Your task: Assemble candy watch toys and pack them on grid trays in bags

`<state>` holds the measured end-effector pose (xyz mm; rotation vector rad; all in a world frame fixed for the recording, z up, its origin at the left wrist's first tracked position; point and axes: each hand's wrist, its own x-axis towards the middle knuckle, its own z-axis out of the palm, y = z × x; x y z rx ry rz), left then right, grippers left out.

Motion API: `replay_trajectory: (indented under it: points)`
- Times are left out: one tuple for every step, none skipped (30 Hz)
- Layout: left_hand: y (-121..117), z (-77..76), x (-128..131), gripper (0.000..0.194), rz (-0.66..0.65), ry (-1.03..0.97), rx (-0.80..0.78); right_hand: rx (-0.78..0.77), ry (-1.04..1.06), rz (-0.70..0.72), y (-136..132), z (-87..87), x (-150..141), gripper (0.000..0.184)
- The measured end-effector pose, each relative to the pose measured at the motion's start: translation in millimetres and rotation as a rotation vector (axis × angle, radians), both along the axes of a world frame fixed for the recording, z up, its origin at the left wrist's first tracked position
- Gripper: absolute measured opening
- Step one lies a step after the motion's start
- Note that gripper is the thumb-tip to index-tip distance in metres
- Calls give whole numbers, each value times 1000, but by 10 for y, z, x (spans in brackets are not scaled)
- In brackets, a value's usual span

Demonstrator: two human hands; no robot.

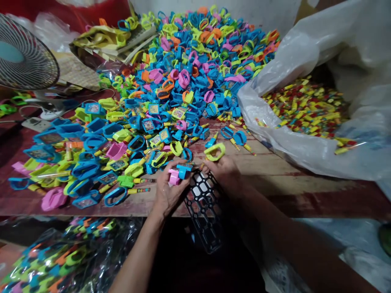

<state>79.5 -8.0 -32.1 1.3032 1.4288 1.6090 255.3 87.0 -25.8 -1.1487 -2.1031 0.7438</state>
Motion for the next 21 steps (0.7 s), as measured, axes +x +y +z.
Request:
replay_trajectory:
  points:
    - [-3,-1,1,31,-8,2,-1,-49,10,-4,-57,-55,-56,19]
    - [-4,-3,1,31,-16,3,1,-72,17,-6,-98,-100,-101,18]
    - [-4,-5,2,32,-23,-3,3,-75,26,-14,-126,-134,-134,17]
    - [-3,-9,3,32,-27,-13,6,-69,28,-24,-144,-156,-156,17]
    - [0,-13,4,32,-29,-24,9,-57,22,-30,-154,-167,-169,16]
    - [3,-17,6,32,-26,-36,12,-41,9,-30,-160,-170,-175,17]
    - [6,-21,8,32,-20,-45,15,-21,-10,-27,-163,-168,-177,17]
    - [7,-24,10,32,-19,-44,13,7,-29,-27,-166,-163,-175,17]
    - [7,-26,12,33,-18,-38,7,41,-46,-29,-169,-159,-171,16]
    - [5,-27,13,33,-19,-30,-1,78,-59,-28,-174,-155,-168,15]
    - [2,-27,14,34,-19,-24,-14,115,-69,-19,-179,-152,-165,12]
    - [-2,-28,15,35,-15,-18,-25,148,-77,1,-184,-150,-165,9]
    - [-7,-28,14,36,-7,-12,-34,176,-86,30,-191,-149,-166,6]
    - [-11,-29,11,38,3,-6,-39,200,-93,59,-197,-148,-170,5]
    - [-15,-30,7,40,12,0,-41,221,-101,84,-205,-149,-176,5]
    - [-18,-32,1,42,14,9,-42,239,-107,103,-212,-150,-183,6]
    - [-20,-34,-6,43,14,18,-44,257,-107,118,-220,-152,-191,7]
    - [-21,-36,-14,43,9,26,-45,273,-104,135,-228,-155,-198,8]
    - [-21,-38,-20,43,3,30,-44,289,-95,154,-235,-160,-205,9]
    - [-21,-39,-25,43,-2,30,-39,301,-85,175,-242,-166,-211,11]
    - [-21,-39,-26,43,-7,27,-35,311,-77,195,-249,-172,-215,12]
